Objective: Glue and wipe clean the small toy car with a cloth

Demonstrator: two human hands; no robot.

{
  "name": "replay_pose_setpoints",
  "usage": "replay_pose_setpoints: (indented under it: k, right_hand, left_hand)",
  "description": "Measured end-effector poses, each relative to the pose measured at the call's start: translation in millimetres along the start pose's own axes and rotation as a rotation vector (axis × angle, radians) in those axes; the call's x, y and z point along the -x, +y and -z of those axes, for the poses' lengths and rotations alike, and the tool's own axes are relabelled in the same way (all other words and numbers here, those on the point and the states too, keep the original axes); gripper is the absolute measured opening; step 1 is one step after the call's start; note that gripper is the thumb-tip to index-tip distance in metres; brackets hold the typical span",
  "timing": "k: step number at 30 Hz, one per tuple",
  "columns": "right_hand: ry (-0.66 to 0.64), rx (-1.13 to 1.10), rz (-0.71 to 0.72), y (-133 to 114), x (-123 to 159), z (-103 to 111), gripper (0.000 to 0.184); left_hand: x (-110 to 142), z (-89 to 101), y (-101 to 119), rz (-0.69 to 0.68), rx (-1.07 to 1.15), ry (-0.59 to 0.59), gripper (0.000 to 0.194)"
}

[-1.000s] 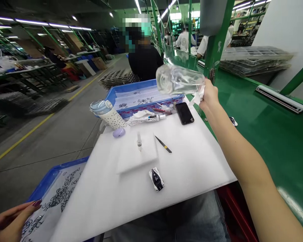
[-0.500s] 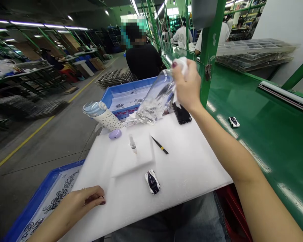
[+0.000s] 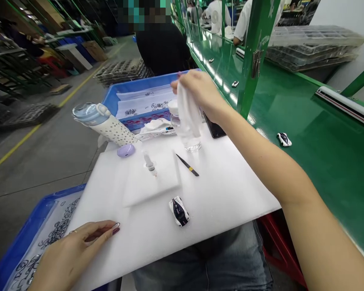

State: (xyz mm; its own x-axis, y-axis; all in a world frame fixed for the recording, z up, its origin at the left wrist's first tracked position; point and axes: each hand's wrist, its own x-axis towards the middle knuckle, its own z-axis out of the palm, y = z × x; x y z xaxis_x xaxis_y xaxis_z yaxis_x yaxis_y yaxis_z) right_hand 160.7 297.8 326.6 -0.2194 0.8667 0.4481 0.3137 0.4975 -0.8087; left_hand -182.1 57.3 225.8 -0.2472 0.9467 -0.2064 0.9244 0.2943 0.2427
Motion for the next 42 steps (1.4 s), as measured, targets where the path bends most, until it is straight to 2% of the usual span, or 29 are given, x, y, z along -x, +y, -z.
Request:
replay_pose_setpoints:
  k: [2,5,7,9,10,12,14,17,19,21,23,25,27,30,33,35,38,42]
  right_hand:
    - [0.07,-0.303,-0.105,-22,3,14,0.021]
    - [0.164,-0.441,-0.198,-59,29,32,0.034]
    - [0.105,-0.554,-0.217,-74,62,37,0.045]
    - [-0.027,-0.654,-0.155,-75,103,33,0.045]
    - [-0.014,-0.683,-0.138,-70,125,29,0.04]
    - [-0.052,-0.706,-0.288,-54,167,15,0.039]
    - [-0.192,-0.612,-0.43,-36,203,-1,0.034]
    - [-0.393,-0.266,-0.543,-21,238,-28,0.017]
    - [-0.486,-0.012,-0.504,-21,250,-45,0.008]
    - [-0.541,0.168,-0.426,-23,257,-59,0.006]
    - [-0.558,0.244,-0.358,-26,260,-69,0.008]
    - [-0.554,0.241,-0.324,-26,262,-72,0.008]
    - [-0.519,0.175,-0.326,-26,263,-71,0.009]
    - [-0.394,-0.048,-0.38,-26,265,-65,0.006]
    - [-0.283,-0.249,-0.484,-25,267,-60,0.013]
    - [-0.295,-0.323,-0.54,-25,267,-60,0.019]
    - [-0.363,-0.32,-0.534,-26,265,-62,0.023]
    - [-0.331,-0.291,-0.486,-28,263,-61,0.024]
  left_hand:
    - [-1,1.5,0,-0.005,-0.017,-0.02,0.042]
    - [-4,2.5,1,-0.05,-0.058,-0.029,0.044]
    - [-5,2.5,2,-0.086,-0.084,-0.03,0.045]
    - [-5,1.7,1,-0.091,-0.091,-0.023,0.045]
    - [-4,0.9,0,-0.083,-0.083,-0.011,0.044]
    - [0,-1.8,-3,-0.059,-0.036,0.037,0.043]
    - [7,-6.6,-4,-0.03,0.039,0.126,0.04]
    - [22,-18.8,7,0.0,0.211,0.383,0.035]
    - [31,-30.2,23,0.038,0.448,0.586,0.03]
    - [37,-43.4,44,0.091,0.778,0.703,0.027]
    - [38,-56.5,65,0.095,1.09,0.684,0.024]
    - [37,-67.6,83,0.062,1.336,0.584,0.024]
    - [36,-75.3,97,0.025,1.476,0.458,0.028]
    - [39,-80.6,112,-0.037,1.545,0.304,0.032]
    - [46,-81.8,121,-0.077,1.583,0.241,0.028]
    - [51,-81.8,124,-0.083,1.589,0.235,0.025]
    - [55,-81.5,126,-0.072,1.632,0.202,0.025]
    - [53,-81.3,126,-0.025,1.776,0.068,0.027]
